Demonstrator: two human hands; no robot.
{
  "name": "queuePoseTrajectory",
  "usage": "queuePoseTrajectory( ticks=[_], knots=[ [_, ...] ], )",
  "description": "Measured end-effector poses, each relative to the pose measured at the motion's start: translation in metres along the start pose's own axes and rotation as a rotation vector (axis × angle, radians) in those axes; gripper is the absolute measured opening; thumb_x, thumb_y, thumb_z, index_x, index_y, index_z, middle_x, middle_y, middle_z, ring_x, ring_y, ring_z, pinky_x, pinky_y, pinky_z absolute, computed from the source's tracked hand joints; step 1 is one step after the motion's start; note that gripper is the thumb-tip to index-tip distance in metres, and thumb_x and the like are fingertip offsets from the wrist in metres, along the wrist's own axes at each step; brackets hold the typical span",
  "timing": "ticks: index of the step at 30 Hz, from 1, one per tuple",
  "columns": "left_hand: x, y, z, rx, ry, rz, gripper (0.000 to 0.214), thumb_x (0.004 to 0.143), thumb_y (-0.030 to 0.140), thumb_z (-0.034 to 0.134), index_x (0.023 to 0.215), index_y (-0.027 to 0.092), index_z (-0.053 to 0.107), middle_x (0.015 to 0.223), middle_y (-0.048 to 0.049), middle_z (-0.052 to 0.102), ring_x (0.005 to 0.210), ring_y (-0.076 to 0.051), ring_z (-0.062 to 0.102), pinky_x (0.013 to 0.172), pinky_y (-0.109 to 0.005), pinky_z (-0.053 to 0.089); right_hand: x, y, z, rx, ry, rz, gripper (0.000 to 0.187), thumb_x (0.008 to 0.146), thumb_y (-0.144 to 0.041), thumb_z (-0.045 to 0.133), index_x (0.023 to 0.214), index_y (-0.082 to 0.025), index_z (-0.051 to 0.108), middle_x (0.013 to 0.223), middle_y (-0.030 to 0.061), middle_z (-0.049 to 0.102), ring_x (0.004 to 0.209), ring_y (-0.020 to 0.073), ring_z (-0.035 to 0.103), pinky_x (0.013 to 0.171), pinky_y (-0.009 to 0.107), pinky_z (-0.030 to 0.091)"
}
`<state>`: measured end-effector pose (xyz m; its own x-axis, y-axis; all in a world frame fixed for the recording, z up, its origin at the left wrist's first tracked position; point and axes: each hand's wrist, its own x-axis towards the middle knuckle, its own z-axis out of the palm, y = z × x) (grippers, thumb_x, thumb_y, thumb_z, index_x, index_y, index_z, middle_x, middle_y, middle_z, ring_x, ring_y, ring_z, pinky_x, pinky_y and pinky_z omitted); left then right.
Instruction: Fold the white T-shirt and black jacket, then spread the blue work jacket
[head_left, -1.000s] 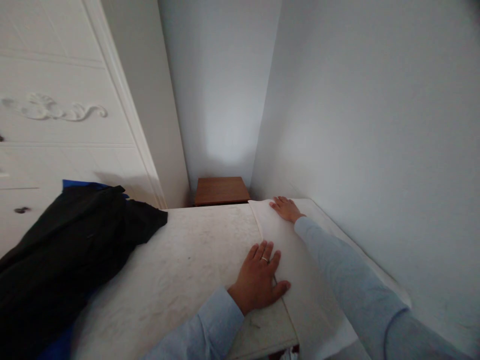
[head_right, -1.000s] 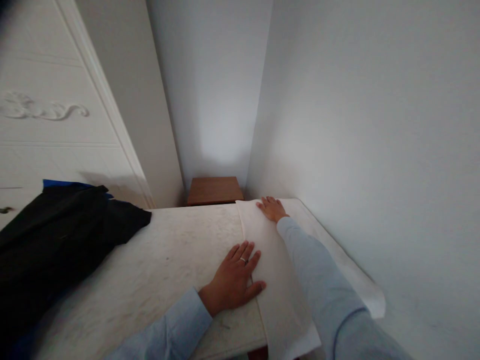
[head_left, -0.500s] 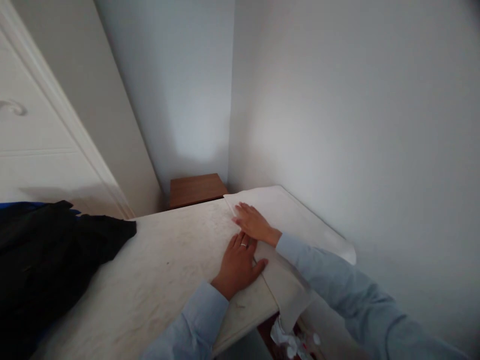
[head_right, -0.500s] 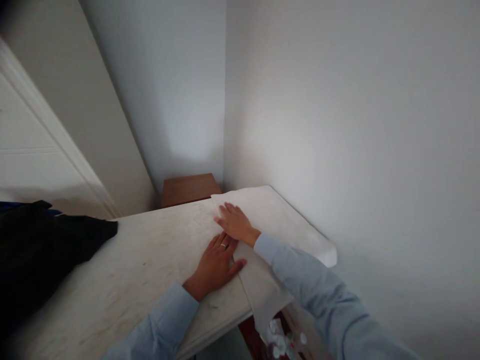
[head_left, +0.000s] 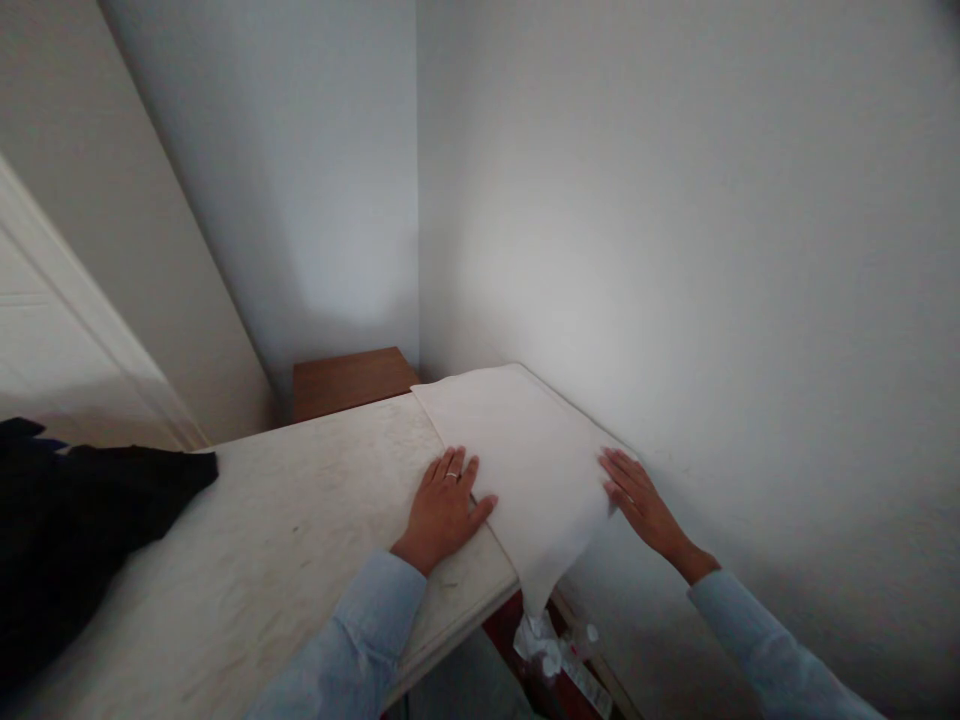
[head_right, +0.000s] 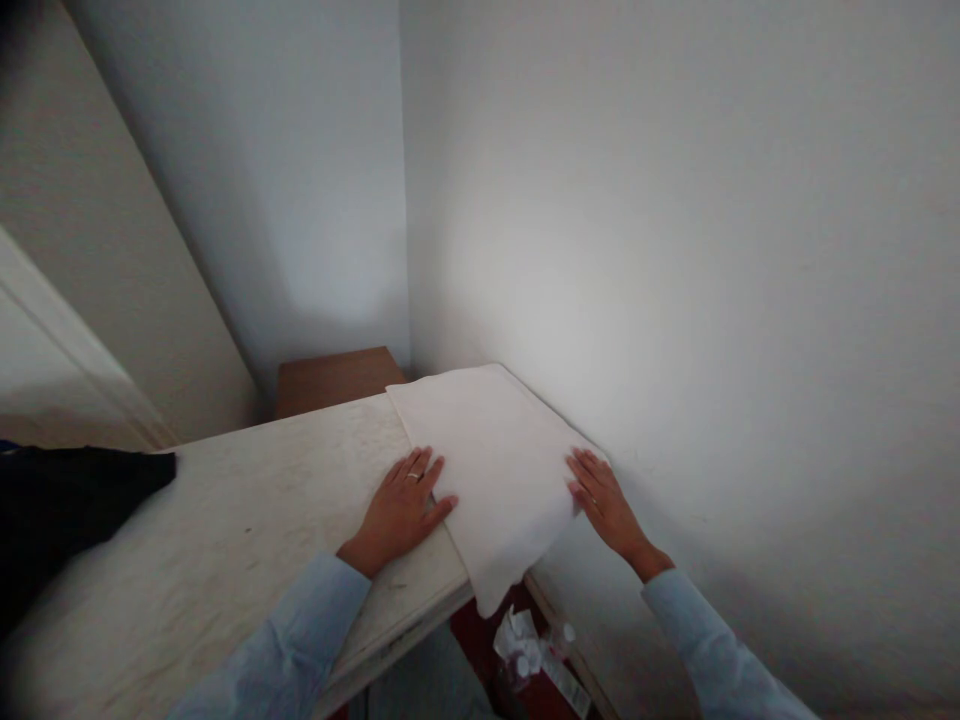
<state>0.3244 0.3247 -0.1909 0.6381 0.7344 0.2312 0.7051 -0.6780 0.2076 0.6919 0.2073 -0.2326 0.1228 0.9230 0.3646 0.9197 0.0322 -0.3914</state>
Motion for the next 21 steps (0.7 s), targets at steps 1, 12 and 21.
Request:
queuePoseTrajectory(
  ticks=[1, 12, 21],
  knots=[
    [0.000, 0.000, 0.000, 0.002, 0.002, 0.001, 0.065, 0.096, 0.055, 0.045, 0.146, 0.013, 0.049, 0.156, -0.0185, 0.042, 0.148, -0.032, 0.035, 0.123, -0.050, 0.030, -0.010, 0.006, 0.000, 0.050, 0.047, 0.067, 0.071, 0.098, -0.065, 0.032, 0.149, -0.018, 0.048, 0.162, 0.0100, 0.031, 0.152, 0.0266, 0.021, 0.125, 0.051, 0.016],
    [-0.008, -0.006, 0.000, -0.299, 0.194, -0.055, 0.045, 0.097, 0.044, 0.049, 0.130, 0.015, 0.061, 0.154, -0.0161, 0.044, 0.142, -0.025, 0.044, 0.118, -0.041, 0.040, -0.134, -0.039, 0.142, 1.181, 0.175, 1.089, 0.043, 0.053, -0.065, 0.066, 0.070, -0.026, 0.057, 0.078, 0.0094, 0.072, 0.085, 0.0366, 0.073, 0.082, 0.053, 0.057],
    [-0.051, 0.021, -0.014, -0.398, 0.158, 0.011, 0.026, 0.091, 0.020, 0.054, 0.111, 0.017, 0.070, 0.121, -0.0103, 0.071, 0.116, -0.022, 0.063, 0.105, -0.040, 0.050, -0.170, -0.208, 0.229, 0.855, -0.354, 0.476, 0.038, 0.063, -0.063, 0.061, 0.067, -0.026, 0.068, 0.072, 0.0037, 0.069, 0.080, 0.0310, 0.068, 0.080, 0.046, 0.053]
  ],
)
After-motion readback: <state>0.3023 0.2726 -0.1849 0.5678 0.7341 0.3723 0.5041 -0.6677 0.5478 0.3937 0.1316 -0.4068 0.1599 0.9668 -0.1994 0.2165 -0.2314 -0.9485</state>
